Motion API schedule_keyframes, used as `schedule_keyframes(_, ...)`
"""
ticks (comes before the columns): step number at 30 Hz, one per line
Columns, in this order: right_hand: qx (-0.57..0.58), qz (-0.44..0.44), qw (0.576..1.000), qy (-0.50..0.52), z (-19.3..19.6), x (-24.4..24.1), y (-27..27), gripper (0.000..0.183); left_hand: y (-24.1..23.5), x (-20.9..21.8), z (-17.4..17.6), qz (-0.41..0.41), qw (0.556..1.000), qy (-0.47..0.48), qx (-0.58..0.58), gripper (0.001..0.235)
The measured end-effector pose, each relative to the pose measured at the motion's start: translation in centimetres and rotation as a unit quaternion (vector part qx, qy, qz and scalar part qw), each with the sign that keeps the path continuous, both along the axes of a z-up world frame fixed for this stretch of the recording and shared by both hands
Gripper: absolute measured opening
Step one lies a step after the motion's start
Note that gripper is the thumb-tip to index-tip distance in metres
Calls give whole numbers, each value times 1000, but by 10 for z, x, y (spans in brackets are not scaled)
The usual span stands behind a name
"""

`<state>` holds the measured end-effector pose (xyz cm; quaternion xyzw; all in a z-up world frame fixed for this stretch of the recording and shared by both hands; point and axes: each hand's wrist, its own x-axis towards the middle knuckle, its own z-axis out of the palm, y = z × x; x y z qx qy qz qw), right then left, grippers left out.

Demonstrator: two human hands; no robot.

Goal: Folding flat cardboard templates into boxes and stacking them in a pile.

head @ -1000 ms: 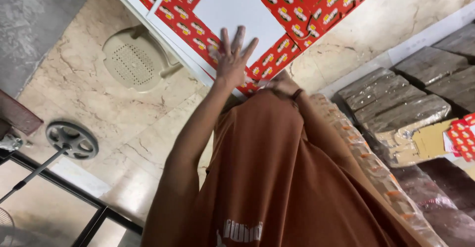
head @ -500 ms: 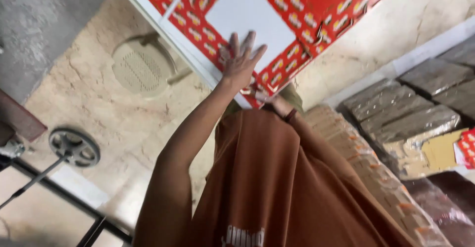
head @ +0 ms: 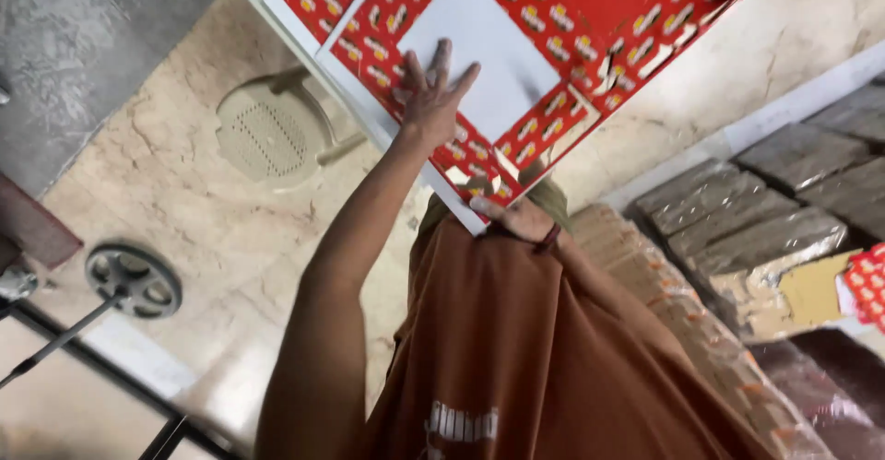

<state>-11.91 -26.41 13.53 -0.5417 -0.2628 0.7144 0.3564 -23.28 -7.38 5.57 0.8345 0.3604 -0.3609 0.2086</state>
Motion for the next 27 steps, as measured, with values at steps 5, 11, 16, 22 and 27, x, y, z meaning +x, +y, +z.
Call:
schedule_keyframes(5, -214, -67, 971, 88, -24, 3, 11, 43, 79, -5, -1, 177, 943, -210, 190, 91)
schedule_keyframes(11, -263, -391, 876, 102, -117, -8, -24, 44, 99, -42, -28, 230, 906, -241, 261, 88)
schedule_keyframes(16, -284, -278, 918, -10, -105, 47, -77, 49, 63, -83, -33, 383, 907, -166, 62, 63)
schedule_keyframes(22, -219, -52, 967, -122, -67, 158, -92, 37, -110, -132, 29, 629, 678, -268, -271, 56)
schedule_keyframes(27, -120, 241, 941, -204, -91, 272, -7, 50, -274, -105, -53, 747, 482, -246, -386, 45)
